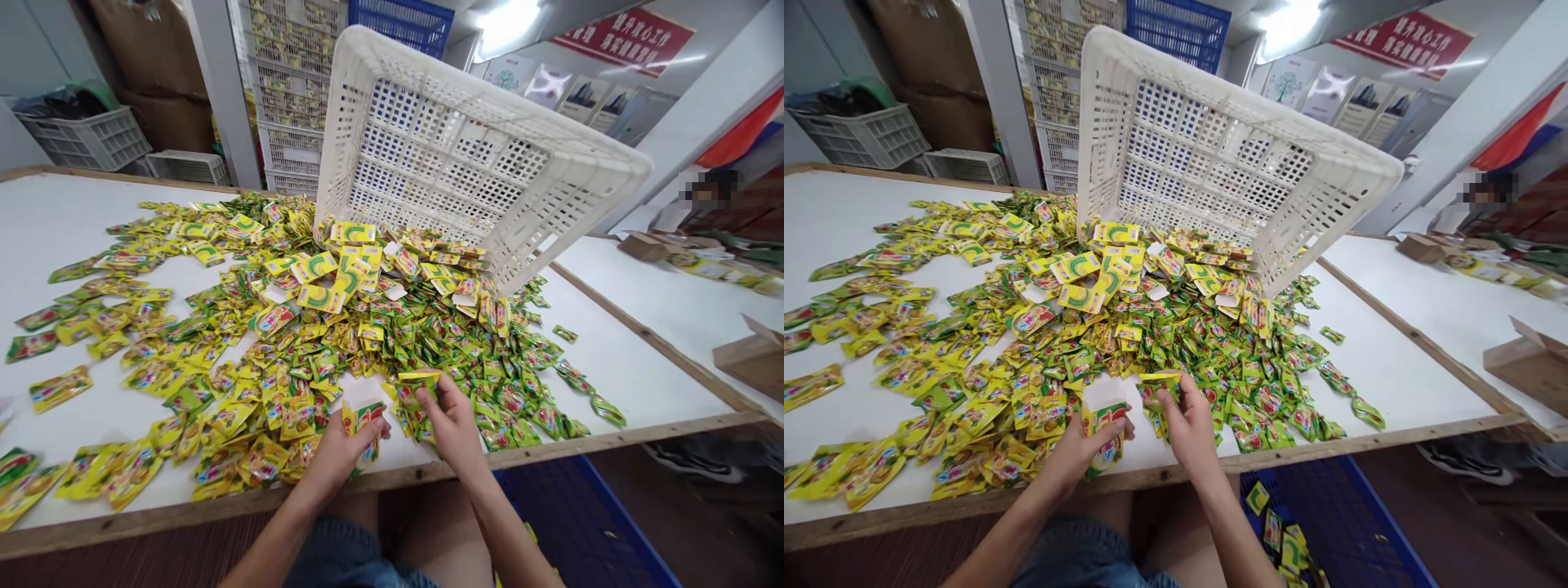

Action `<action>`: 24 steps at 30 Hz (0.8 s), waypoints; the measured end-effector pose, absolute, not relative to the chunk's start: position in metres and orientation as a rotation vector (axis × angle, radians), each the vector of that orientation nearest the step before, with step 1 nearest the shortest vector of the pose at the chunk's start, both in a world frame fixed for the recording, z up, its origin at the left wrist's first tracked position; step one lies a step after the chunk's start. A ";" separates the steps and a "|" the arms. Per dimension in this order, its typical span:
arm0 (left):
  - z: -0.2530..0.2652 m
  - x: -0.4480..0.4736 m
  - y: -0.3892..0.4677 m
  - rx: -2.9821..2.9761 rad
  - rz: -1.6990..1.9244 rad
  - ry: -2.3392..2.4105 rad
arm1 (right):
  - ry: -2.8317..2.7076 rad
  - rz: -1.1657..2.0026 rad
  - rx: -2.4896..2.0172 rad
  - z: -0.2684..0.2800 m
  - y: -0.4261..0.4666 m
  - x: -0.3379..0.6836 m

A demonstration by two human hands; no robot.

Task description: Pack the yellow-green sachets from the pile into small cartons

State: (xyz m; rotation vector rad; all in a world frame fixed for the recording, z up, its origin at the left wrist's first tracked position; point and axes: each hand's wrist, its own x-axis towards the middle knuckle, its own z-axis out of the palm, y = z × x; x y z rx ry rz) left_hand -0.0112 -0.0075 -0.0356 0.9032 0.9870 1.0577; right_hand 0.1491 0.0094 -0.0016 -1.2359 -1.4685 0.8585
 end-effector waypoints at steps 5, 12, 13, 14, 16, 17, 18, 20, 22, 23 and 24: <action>-0.034 0.004 0.005 1.023 0.956 0.885 | -1.631 0.806 -1.135 0.019 0.018 0.146; -0.046 0.011 0.007 1.082 0.916 0.916 | -2.265 0.413 -1.384 0.022 0.022 0.143; -0.049 0.012 0.006 1.075 0.914 0.920 | -2.317 0.365 -1.409 0.022 0.022 0.142; -0.051 0.013 0.006 1.069 0.918 0.922 | -2.345 0.337 -1.418 0.023 0.022 0.141; -0.053 0.013 0.006 1.063 0.928 0.922 | -2.320 0.341 -1.403 0.022 0.023 0.139; -0.054 0.014 0.007 1.067 0.925 0.917 | -2.279 0.358 -1.391 0.022 0.023 0.139; -0.053 0.013 0.007 1.079 0.920 0.912 | -2.234 0.371 -1.378 0.020 0.023 0.139; -0.052 0.013 0.008 1.114 0.911 0.904 | -2.170 0.369 -1.350 0.015 0.022 0.139; -0.052 0.012 0.009 1.147 0.919 0.909 | -2.153 0.369 -1.322 0.008 0.017 0.139; -0.052 0.011 0.009 1.159 0.936 0.920 | -2.151 0.394 -1.312 0.004 0.014 0.139; -0.053 0.010 0.010 1.169 0.953 0.931 | -2.150 0.439 -1.304 0.000 0.010 0.139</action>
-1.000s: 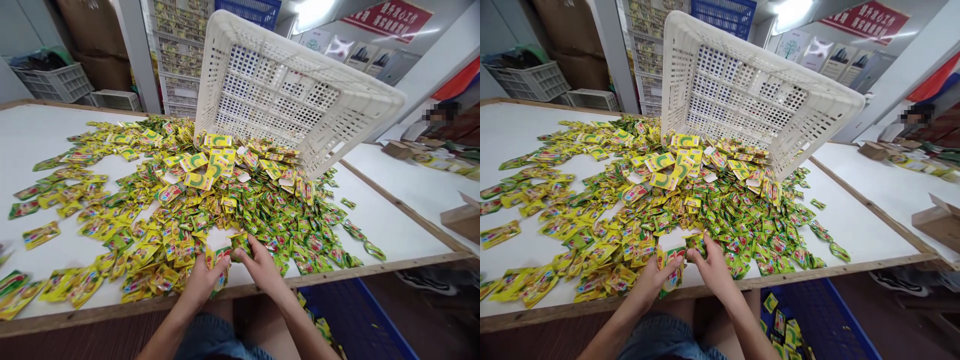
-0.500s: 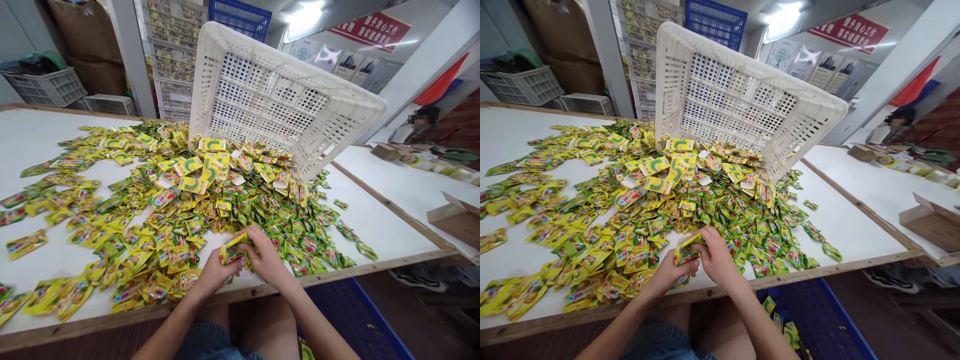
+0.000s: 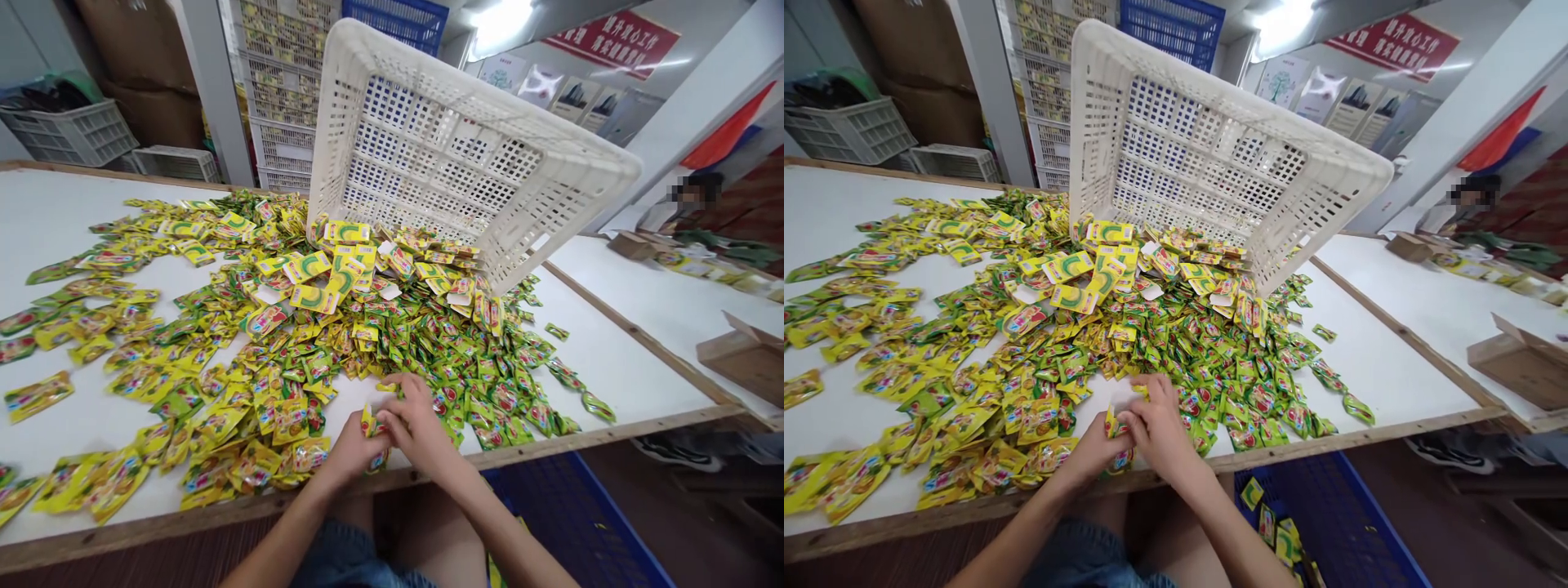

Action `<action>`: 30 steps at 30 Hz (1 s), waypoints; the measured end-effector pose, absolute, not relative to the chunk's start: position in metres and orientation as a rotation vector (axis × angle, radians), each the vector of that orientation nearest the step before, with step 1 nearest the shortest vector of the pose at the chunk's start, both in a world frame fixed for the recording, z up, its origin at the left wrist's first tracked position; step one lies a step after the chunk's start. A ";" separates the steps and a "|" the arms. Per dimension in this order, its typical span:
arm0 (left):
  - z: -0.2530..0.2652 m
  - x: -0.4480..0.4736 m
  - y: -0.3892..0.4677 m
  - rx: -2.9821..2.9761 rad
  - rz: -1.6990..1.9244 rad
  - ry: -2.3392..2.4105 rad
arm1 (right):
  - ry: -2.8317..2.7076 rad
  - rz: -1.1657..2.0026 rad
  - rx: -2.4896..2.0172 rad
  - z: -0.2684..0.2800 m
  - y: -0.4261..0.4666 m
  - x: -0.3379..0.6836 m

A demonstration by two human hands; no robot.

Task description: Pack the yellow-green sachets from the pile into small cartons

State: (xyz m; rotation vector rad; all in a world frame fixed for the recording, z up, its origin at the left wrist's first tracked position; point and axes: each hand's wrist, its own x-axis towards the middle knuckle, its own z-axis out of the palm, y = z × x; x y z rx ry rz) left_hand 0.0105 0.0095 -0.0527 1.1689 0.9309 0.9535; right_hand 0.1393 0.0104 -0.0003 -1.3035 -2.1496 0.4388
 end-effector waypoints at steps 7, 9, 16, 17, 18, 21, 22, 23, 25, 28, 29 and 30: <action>-0.060 0.007 0.003 1.110 1.111 0.987 | -1.703 0.968 -1.243 -0.028 -0.008 0.148; -0.060 0.008 -0.002 1.076 1.162 1.032 | -1.562 1.030 -1.210 -0.036 -0.008 0.149; -0.057 0.003 -0.012 1.200 1.203 1.080 | -1.510 0.939 -1.251 -0.048 -0.005 0.152; -0.057 0.001 -0.011 1.217 1.174 1.076 | -1.554 0.918 -1.259 -0.048 -0.004 0.152; -0.057 -0.001 -0.011 1.227 1.159 1.080 | -1.595 0.903 -1.257 -0.046 -0.003 0.152; -0.058 -0.006 -0.009 1.272 1.162 1.126 | -1.672 0.884 -1.210 -0.043 0.002 0.150; -0.058 -0.006 -0.008 1.284 1.172 1.138 | -1.677 0.886 -1.200 -0.043 0.004 0.149; -0.058 -0.006 -0.008 1.283 1.193 1.145 | -1.664 0.893 -1.197 -0.042 0.006 0.148; -0.058 -0.005 -0.008 1.237 1.257 1.140 | -1.601 0.922 -1.191 -0.043 0.008 0.146; -0.055 -0.004 -0.009 1.226 1.297 1.118 | -1.604 0.928 -1.161 -0.041 0.007 0.145; -0.053 -0.004 -0.010 1.267 1.285 1.119 | -1.646 0.917 -1.146 -0.039 0.006 0.146; -0.051 -0.005 -0.010 1.318 1.265 1.123 | -1.694 0.905 -1.136 -0.037 0.005 0.146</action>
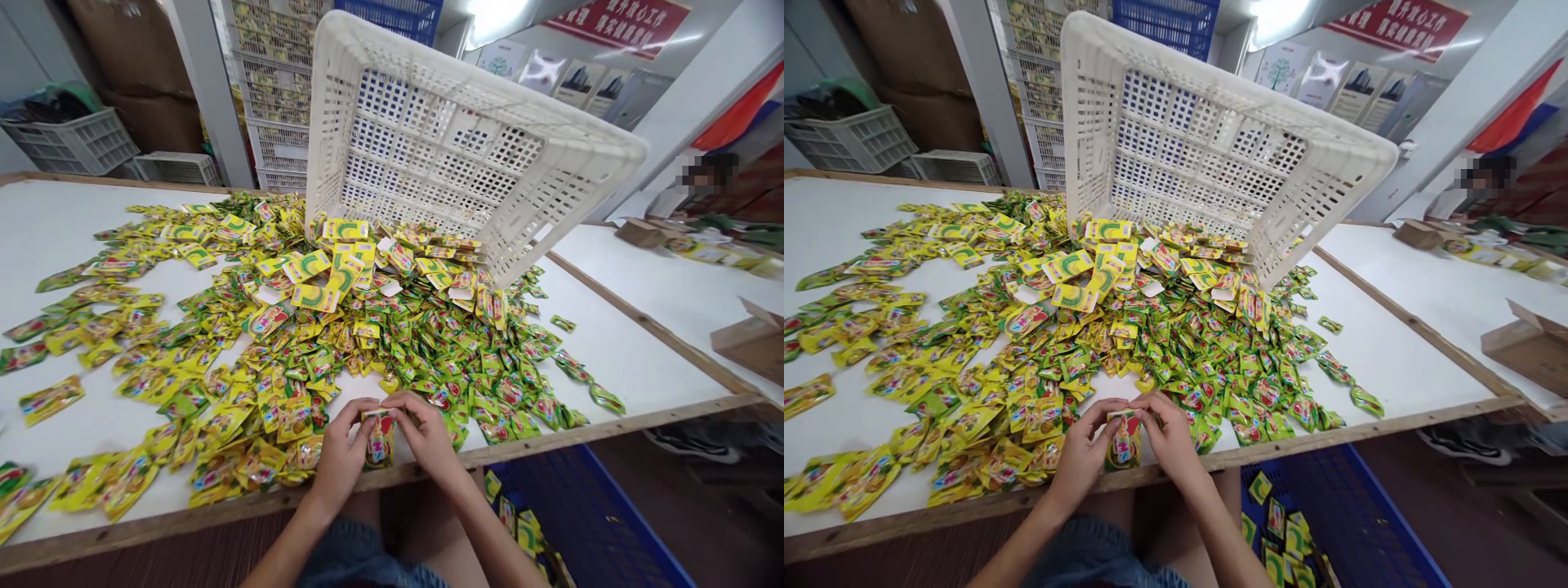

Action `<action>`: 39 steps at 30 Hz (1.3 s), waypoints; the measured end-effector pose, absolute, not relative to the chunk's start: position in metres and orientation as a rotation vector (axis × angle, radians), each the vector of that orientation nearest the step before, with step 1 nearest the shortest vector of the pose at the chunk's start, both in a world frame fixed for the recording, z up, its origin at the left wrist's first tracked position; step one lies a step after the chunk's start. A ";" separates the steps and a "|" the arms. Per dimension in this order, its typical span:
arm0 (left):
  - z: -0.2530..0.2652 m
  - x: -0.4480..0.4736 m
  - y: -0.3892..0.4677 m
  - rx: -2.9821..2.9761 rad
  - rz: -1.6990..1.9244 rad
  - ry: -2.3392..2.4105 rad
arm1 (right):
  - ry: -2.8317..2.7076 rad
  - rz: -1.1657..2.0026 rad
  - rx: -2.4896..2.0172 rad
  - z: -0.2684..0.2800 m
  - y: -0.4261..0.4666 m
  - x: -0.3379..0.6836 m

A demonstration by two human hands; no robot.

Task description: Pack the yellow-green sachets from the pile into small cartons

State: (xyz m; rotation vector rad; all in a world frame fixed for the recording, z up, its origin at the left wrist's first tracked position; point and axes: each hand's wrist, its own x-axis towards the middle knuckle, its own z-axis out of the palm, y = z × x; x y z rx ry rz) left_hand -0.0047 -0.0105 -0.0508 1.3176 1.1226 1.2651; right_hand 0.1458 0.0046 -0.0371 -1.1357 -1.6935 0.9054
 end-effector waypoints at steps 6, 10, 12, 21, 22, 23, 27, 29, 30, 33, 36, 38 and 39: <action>-0.043 -0.008 -0.013 1.416 1.253 1.165 | -1.729 0.834 -1.165 -0.033 -0.003 0.142; -0.042 -0.005 -0.010 1.387 1.265 1.226 | -1.714 0.811 -1.246 -0.034 0.000 0.137; -0.041 -0.003 -0.007 1.385 1.274 1.269 | -1.702 0.829 -1.277 -0.033 0.003 0.137; -0.060 -0.004 -0.007 1.309 1.275 1.183 | -1.658 0.948 -1.221 -0.042 0.000 0.143; -0.061 -0.004 -0.007 1.306 1.278 1.169 | -1.636 0.975 -1.209 -0.045 -0.002 0.141; -0.062 -0.005 -0.008 1.308 1.277 1.157 | -1.610 0.996 -1.200 -0.048 -0.003 0.138; -0.059 -0.007 -0.012 1.310 1.269 1.137 | -1.583 0.957 -1.209 -0.042 -0.007 0.136; -0.058 -0.007 -0.015 1.271 1.302 1.129 | -1.638 0.836 -1.287 -0.025 -0.014 0.155; -0.058 -0.007 -0.016 1.249 1.322 1.129 | -1.679 0.766 -1.358 -0.013 -0.019 0.170; -0.059 -0.006 -0.018 1.238 1.334 1.159 | -1.881 0.652 -1.674 0.029 -0.032 0.227; -0.059 -0.005 -0.016 1.306 1.307 1.207 | -2.004 0.584 -1.783 0.061 -0.029 0.253; -0.058 -0.005 -0.017 1.367 1.336 1.231 | -1.986 0.627 -1.651 0.067 -0.007 0.234; -0.056 -0.005 -0.019 1.403 1.369 1.243 | -1.957 0.684 -1.547 0.064 0.009 0.216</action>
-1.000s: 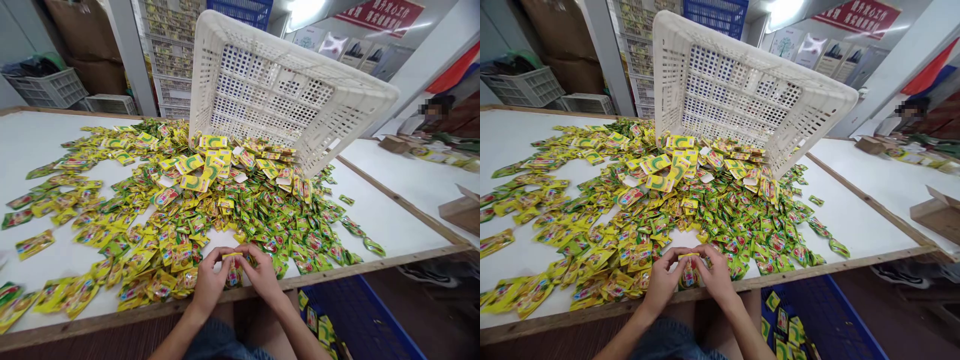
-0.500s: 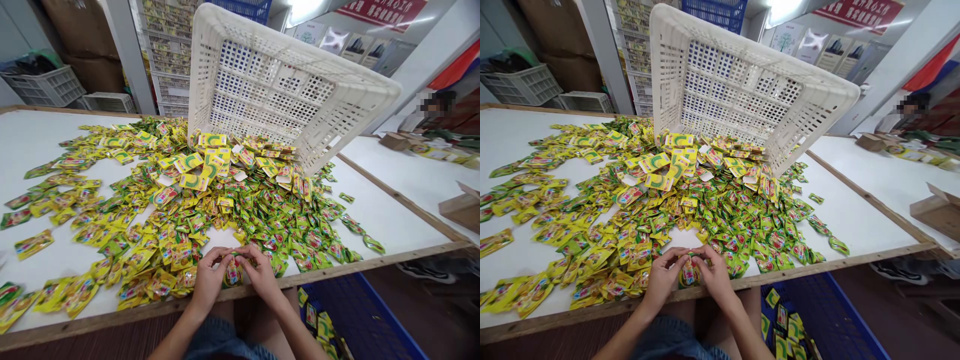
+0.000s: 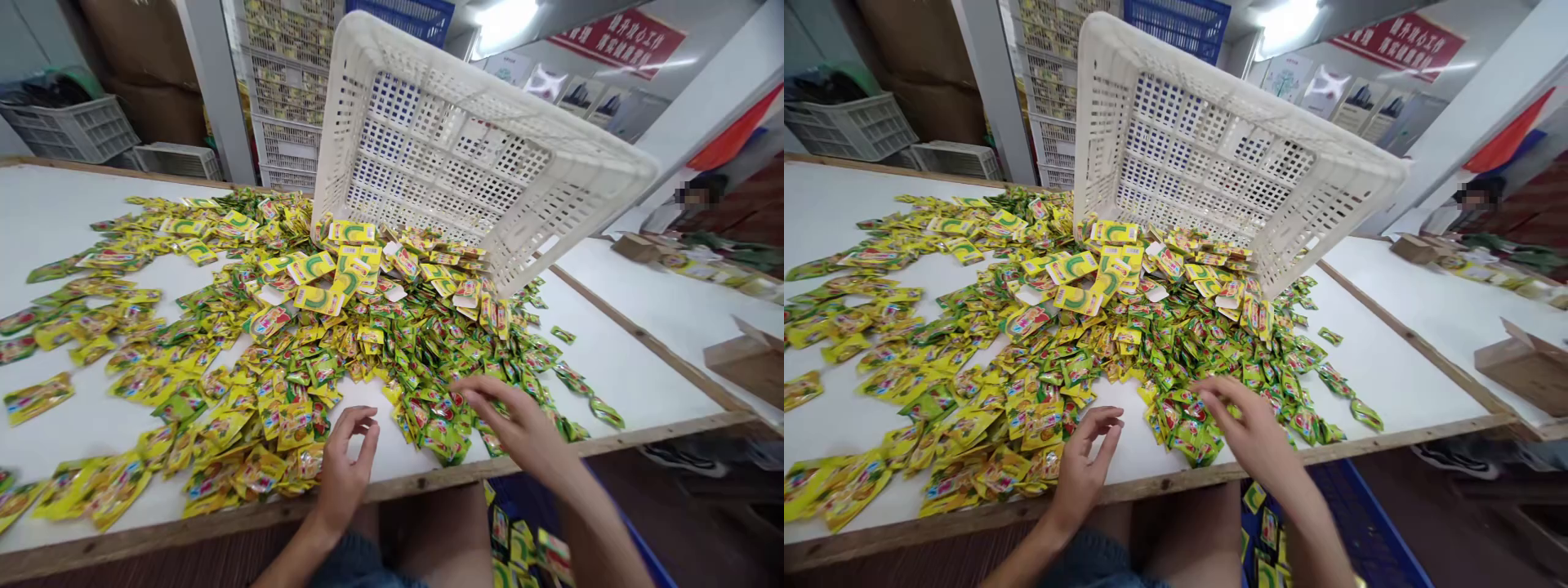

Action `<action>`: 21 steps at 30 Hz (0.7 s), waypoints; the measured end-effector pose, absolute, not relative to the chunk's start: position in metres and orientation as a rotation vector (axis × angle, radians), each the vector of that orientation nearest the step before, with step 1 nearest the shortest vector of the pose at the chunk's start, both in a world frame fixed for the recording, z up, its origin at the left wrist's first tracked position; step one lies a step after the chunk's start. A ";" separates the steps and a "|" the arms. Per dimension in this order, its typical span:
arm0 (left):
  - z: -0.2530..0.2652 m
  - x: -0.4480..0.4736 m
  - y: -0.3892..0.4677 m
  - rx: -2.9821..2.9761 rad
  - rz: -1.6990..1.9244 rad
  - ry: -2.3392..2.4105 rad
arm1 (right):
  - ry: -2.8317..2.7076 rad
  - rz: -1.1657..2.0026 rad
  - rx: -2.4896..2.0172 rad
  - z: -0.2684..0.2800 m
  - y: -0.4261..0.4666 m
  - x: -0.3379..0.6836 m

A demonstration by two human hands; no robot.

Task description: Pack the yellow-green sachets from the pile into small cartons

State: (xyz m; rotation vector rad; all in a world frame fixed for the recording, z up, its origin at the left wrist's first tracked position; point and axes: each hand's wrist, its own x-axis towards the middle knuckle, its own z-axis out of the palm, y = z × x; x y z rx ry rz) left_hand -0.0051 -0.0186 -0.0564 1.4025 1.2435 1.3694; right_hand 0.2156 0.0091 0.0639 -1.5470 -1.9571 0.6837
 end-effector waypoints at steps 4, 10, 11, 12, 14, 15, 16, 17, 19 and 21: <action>-0.047 -0.011 -0.033 1.653 1.485 1.244 | -1.834 0.871 -1.309 0.032 0.096 0.117; -0.025 -0.037 -0.037 1.882 1.597 1.349 | -1.798 0.967 -1.278 0.007 0.168 0.042; -0.021 -0.045 -0.032 1.877 1.626 1.415 | -1.796 0.965 -1.271 0.009 0.166 0.043; -0.019 -0.052 -0.026 1.881 1.647 1.481 | -1.794 0.961 -1.267 0.013 0.159 0.047; -0.013 -0.068 -0.010 1.937 1.658 1.606 | -1.806 0.957 -1.255 0.026 0.136 0.059; -0.011 -0.076 -0.001 1.988 1.629 1.673 | -1.827 0.971 -1.230 0.035 0.122 0.065; -0.010 -0.083 0.008 2.034 1.575 1.725 | -1.860 1.001 -1.185 0.044 0.107 0.071; -0.008 -0.089 0.016 2.083 1.535 1.755 | -1.908 1.055 -1.105 0.053 0.094 0.074; -0.007 -0.098 0.031 2.158 1.419 1.736 | -1.967 1.162 -0.920 0.064 0.073 0.076; -0.005 -0.105 0.038 2.096 1.346 1.712 | -1.940 1.142 -0.835 0.061 0.065 0.070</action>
